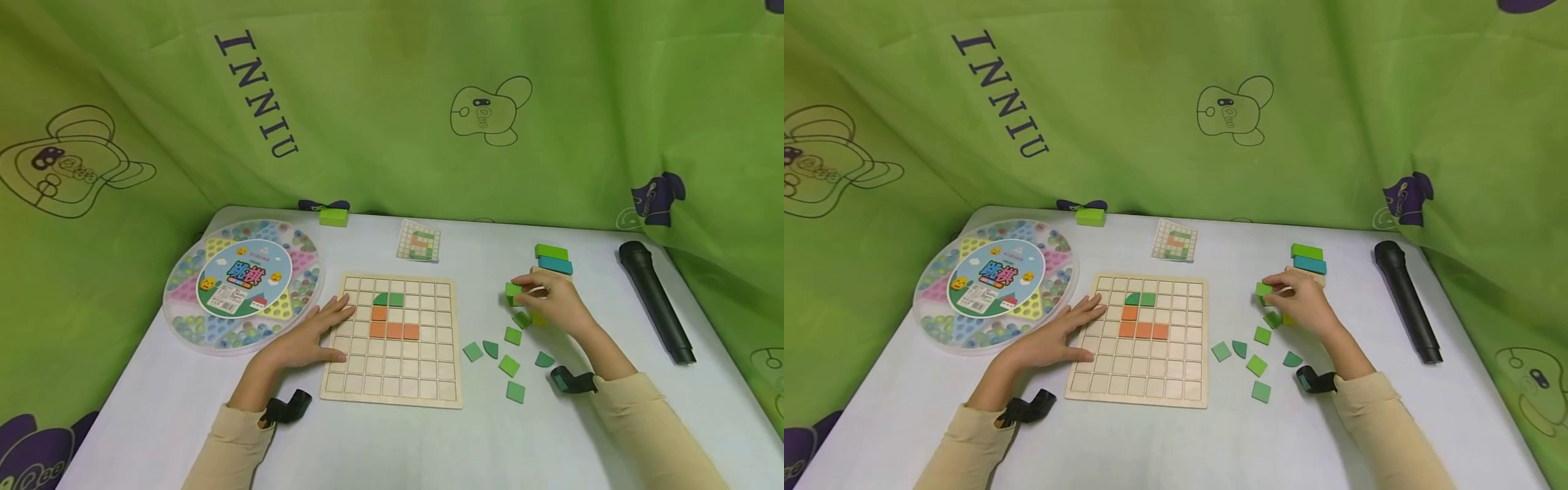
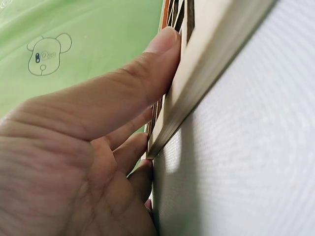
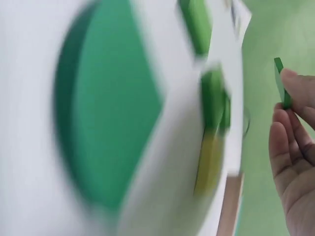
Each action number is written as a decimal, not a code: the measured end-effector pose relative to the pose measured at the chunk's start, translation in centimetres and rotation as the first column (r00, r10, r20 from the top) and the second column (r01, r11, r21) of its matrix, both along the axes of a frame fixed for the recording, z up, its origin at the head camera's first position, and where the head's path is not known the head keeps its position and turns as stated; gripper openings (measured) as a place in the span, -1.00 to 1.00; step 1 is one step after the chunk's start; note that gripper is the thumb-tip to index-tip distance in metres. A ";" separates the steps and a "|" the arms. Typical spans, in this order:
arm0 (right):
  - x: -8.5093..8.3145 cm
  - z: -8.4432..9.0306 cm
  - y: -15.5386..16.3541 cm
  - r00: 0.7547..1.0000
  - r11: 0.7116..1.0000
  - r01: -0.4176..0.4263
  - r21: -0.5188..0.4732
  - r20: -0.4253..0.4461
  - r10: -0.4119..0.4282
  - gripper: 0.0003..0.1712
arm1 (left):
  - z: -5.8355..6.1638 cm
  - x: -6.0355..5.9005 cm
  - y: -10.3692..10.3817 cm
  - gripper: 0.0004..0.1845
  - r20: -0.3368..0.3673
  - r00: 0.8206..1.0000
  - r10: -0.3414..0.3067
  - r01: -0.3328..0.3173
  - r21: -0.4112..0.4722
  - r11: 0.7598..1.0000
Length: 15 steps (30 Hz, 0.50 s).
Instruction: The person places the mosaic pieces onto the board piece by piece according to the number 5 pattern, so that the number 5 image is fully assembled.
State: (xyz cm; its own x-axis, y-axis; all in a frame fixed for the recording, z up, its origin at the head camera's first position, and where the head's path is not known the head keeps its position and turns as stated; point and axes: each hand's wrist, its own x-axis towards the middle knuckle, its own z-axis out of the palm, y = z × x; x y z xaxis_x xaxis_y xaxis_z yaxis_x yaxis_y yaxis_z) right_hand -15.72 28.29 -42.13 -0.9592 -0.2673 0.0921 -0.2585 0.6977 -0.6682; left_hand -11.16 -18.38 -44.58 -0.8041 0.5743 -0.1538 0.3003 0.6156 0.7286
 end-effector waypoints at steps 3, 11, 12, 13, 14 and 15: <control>0.2 0.2 -2.2 0.999 0.998 -0.047 -0.051 -0.003 0.047 -0.69 | 0.0 0.0 0.0 -0.05 -0.004 1.000 -0.003 0.003 0.002 1.000; -0.3 0.4 -9.0 0.983 0.982 -0.171 -0.082 0.045 0.175 -0.69 | 0.0 0.1 -0.1 -0.05 -0.002 1.000 0.004 -0.004 0.000 1.000; -0.5 0.4 -9.7 0.981 0.980 -0.184 -0.078 0.050 0.189 -0.69 | 0.0 0.0 -0.1 -0.05 -0.003 1.000 0.003 -0.003 -0.001 1.000; -0.7 0.3 -10.3 0.978 0.977 -0.197 -0.076 0.056 0.202 -0.69 | 0.0 0.0 -0.1 -0.05 -0.004 1.000 0.002 -0.002 -0.001 1.000; -0.9 0.1 -11.0 0.975 0.975 -0.210 -0.069 0.064 0.214 -0.69 | 0.0 0.0 0.0 -0.05 -0.005 1.000 0.002 -0.002 0.000 1.000; -1.2 0.0 -11.6 0.972 0.974 -0.218 -0.063 0.077 0.223 -0.69 | 0.0 0.0 0.0 -0.05 -0.004 1.000 0.002 -0.002 0.002 1.000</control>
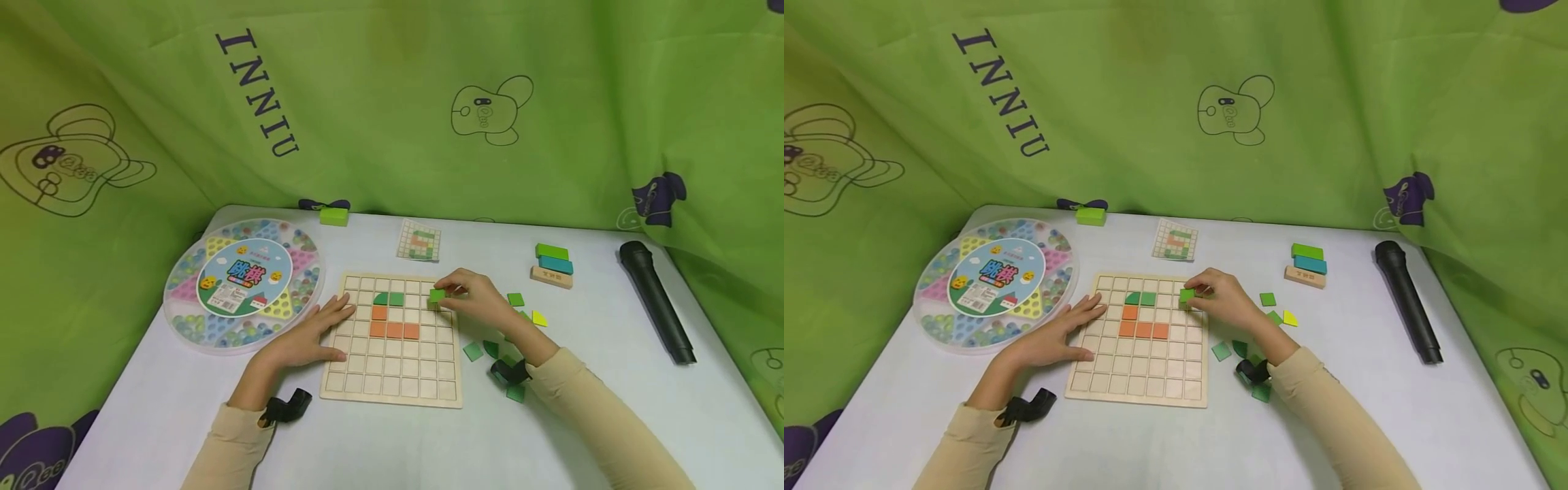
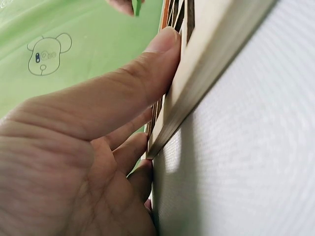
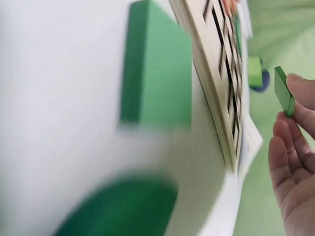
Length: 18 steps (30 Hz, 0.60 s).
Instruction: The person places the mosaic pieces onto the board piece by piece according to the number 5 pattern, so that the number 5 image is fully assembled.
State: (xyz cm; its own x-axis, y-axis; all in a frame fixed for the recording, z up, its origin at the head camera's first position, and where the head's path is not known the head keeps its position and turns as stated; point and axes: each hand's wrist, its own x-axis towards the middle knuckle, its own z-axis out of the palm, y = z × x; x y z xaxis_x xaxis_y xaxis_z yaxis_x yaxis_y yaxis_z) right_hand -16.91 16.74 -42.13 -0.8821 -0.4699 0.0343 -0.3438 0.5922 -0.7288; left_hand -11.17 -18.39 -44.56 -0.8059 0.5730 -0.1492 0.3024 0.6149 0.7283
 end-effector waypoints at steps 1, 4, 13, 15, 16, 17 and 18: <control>-0.2 -0.1 -0.5 1.000 1.000 -0.009 0.009 0.013 0.008 -0.70 | 0.0 0.0 0.0 -0.05 0.000 1.000 0.000 0.000 0.002 1.000; -0.9 -0.5 -1.9 0.998 0.999 -0.034 0.032 0.052 0.032 -0.70 | 0.1 0.0 0.1 -0.06 0.005 1.000 -0.002 0.002 0.007 1.000; -1.6 -1.0 -4.0 0.992 0.984 -0.120 0.135 0.047 0.114 -0.69 | 0.1 0.0 0.1 -0.06 0.000 1.000 -0.010 0.010 0.002 1.000; -1.7 -1.1 -4.2 0.991 0.980 -0.130 0.154 0.037 0.126 -0.70 | 0.1 0.0 0.1 -0.06 0.001 1.000 -0.009 0.009 0.002 1.000; -1.7 -1.1 -4.3 0.991 0.978 -0.133 0.161 0.033 0.129 -0.70 | 0.1 0.0 0.1 -0.06 -0.001 1.000 -0.008 0.008 0.000 1.000; -1.7 -1.2 -4.4 0.991 0.976 -0.135 0.168 0.031 0.132 -0.69 | 0.2 0.0 0.0 -0.06 0.000 1.000 -0.006 0.006 -0.002 1.000; -1.6 -1.2 -4.5 0.991 0.976 -0.136 0.171 0.033 0.132 -0.69 | 0.1 0.0 0.0 -0.06 -0.002 1.000 -0.005 0.005 -0.002 1.000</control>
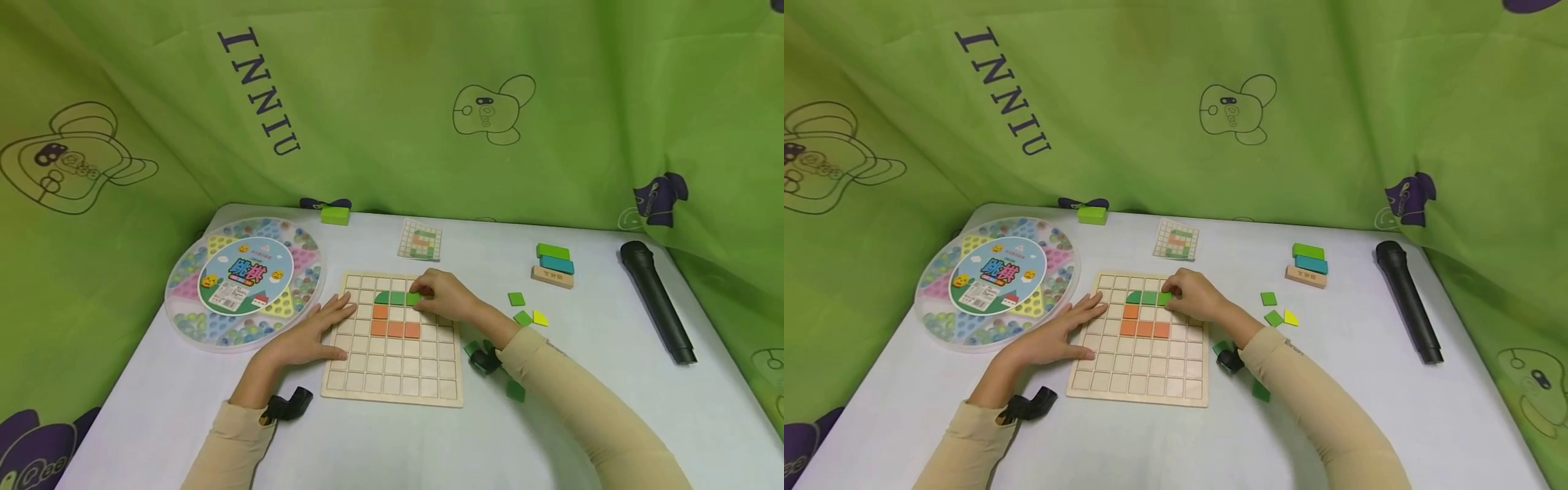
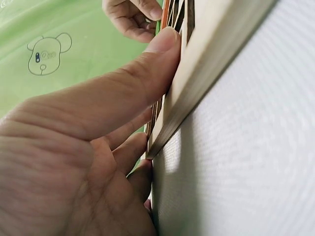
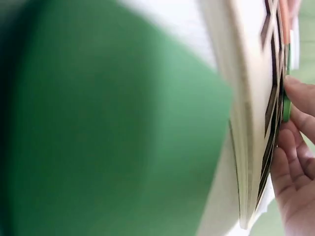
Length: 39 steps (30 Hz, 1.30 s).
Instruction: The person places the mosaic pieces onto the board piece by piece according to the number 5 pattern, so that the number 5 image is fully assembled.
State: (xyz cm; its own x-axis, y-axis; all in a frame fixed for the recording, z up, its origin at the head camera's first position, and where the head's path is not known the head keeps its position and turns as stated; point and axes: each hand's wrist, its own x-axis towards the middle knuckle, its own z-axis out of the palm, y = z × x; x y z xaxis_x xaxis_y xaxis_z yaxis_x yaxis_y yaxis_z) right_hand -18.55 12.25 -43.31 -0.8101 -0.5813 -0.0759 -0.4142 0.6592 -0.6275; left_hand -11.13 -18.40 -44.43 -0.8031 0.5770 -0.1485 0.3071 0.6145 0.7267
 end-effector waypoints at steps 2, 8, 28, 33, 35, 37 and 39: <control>0.0 0.0 -0.1 1.000 1.000 0.002 0.006 0.001 -0.002 -0.66 | 0.0 0.0 -0.1 -0.05 -0.002 1.000 0.002 -0.002 -0.002 1.000; 0.5 0.5 1.1 0.997 0.996 0.068 -0.055 0.043 -0.066 -0.53 | 0.0 0.0 -0.1 -0.05 -0.005 1.000 -0.001 0.001 0.002 1.000; 2.4 1.3 15.6 0.943 0.942 0.331 -0.045 0.045 -0.329 -0.53 | 0.0 0.0 0.1 -0.06 0.008 1.000 0.009 -0.009 -0.006 1.000; 2.3 0.8 17.4 0.944 0.947 0.320 -0.003 0.079 -0.319 -0.58 | 0.0 0.0 0.1 -0.05 0.011 1.000 0.010 -0.010 -0.004 1.000; 2.1 0.5 17.7 0.949 0.952 0.306 -0.005 0.083 -0.304 -0.60 | 0.0 0.0 0.1 -0.05 0.011 1.000 0.008 -0.008 -0.001 1.000; 1.9 0.1 17.8 0.954 0.956 0.292 -0.003 0.069 -0.291 -0.62 | 0.0 0.0 0.1 -0.05 0.011 1.000 0.007 -0.007 0.001 1.000; 1.8 -0.1 17.9 0.957 0.958 0.287 0.004 0.051 -0.286 -0.64 | 0.0 0.0 0.1 -0.05 0.012 1.000 0.005 -0.005 0.000 1.000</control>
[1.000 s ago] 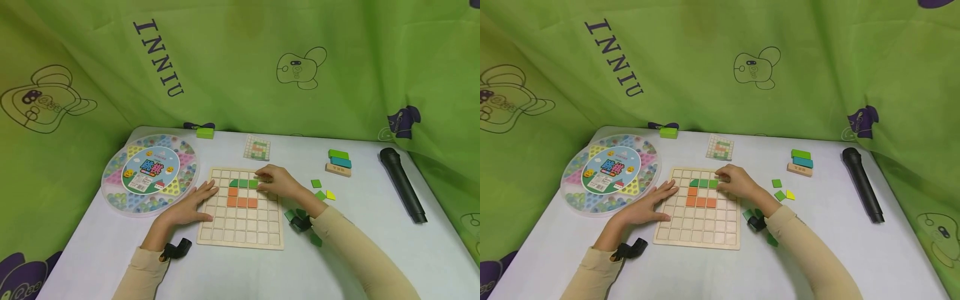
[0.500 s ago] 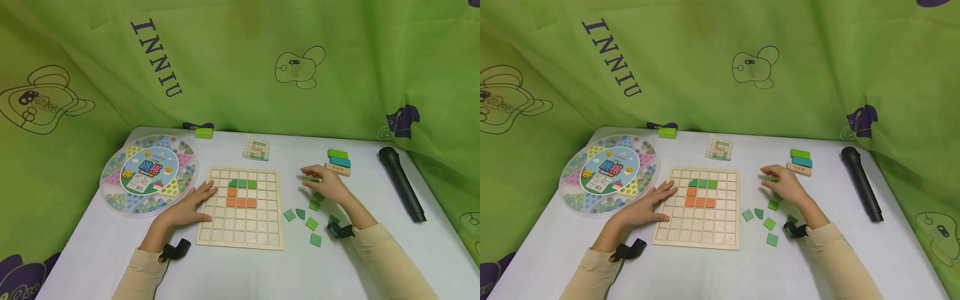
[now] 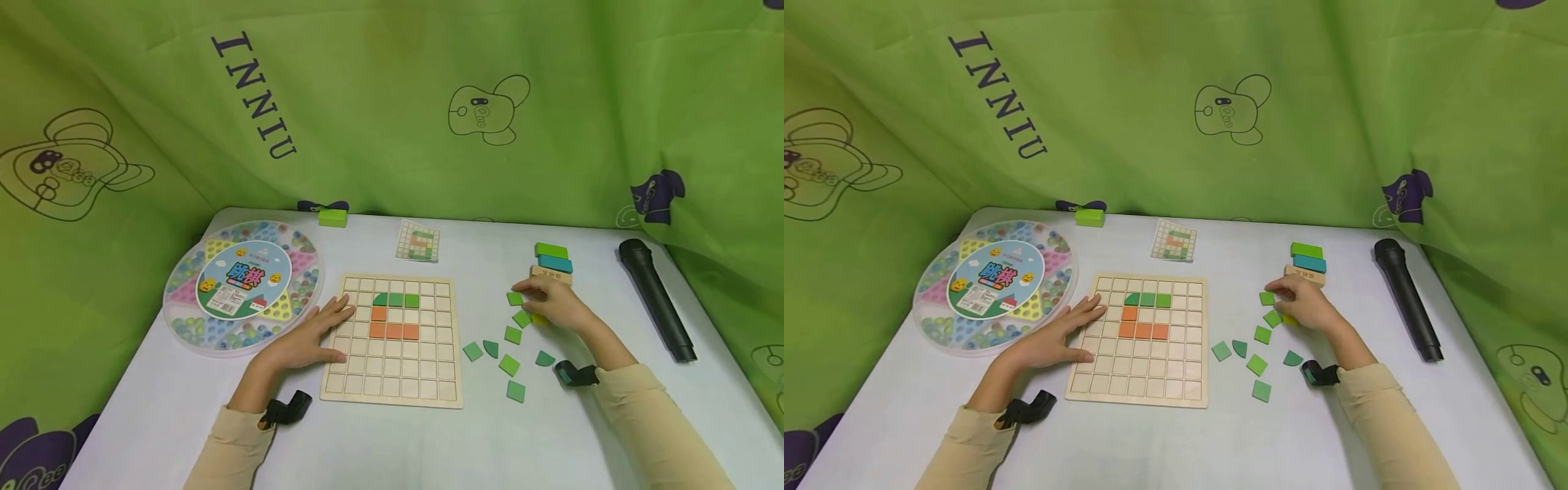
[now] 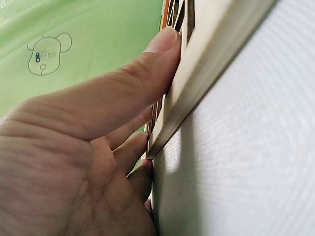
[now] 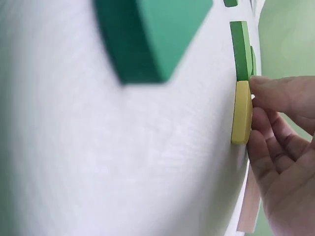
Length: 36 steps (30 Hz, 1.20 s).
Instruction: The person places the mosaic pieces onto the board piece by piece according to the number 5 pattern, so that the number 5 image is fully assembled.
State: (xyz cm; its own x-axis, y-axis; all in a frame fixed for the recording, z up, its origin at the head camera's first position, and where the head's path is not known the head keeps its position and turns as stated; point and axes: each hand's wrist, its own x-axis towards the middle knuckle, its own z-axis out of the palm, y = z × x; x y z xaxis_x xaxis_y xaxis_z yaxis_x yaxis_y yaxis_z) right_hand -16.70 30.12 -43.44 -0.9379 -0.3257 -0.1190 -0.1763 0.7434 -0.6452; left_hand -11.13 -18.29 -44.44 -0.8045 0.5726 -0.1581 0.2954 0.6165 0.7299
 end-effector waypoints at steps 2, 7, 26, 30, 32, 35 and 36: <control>-0.1 -0.2 0.0 1.000 1.000 -0.004 0.014 -0.016 0.004 -0.67 | 0.0 0.0 0.0 -0.05 -0.002 1.000 -0.001 0.001 -0.002 1.000; -0.1 -0.3 -0.1 1.000 1.000 0.016 0.019 -0.021 -0.016 -0.70 | 0.0 0.0 0.0 -0.05 -0.005 1.000 -0.002 0.002 -0.003 1.000; 1.2 1.0 -8.0 0.999 0.984 -0.023 -0.176 -0.035 0.017 -0.66 | 0.0 0.0 -0.1 -0.05 -0.009 1.000 -0.003 0.003 0.006 1.000; 1.1 1.0 -10.4 0.997 0.979 -0.072 -0.189 -0.014 0.070 -0.66 | 0.1 0.0 0.0 -0.05 -0.009 1.000 -0.003 0.003 0.005 1.000; 1.0 0.9 -11.5 0.996 0.979 -0.090 -0.184 -0.004 0.091 -0.66 | 0.1 0.0 0.0 -0.05 -0.008 1.000 -0.002 0.002 0.004 1.000; 0.6 0.9 -12.9 0.993 0.980 -0.118 -0.161 0.006 0.121 -0.67 | 0.1 0.0 0.0 -0.05 -0.005 1.000 0.001 -0.001 -0.002 1.000; 0.4 0.9 -13.3 0.992 0.980 -0.125 -0.152 0.004 0.127 -0.67 | 0.1 0.1 0.0 -0.05 -0.007 1.000 0.002 -0.002 -0.003 1.000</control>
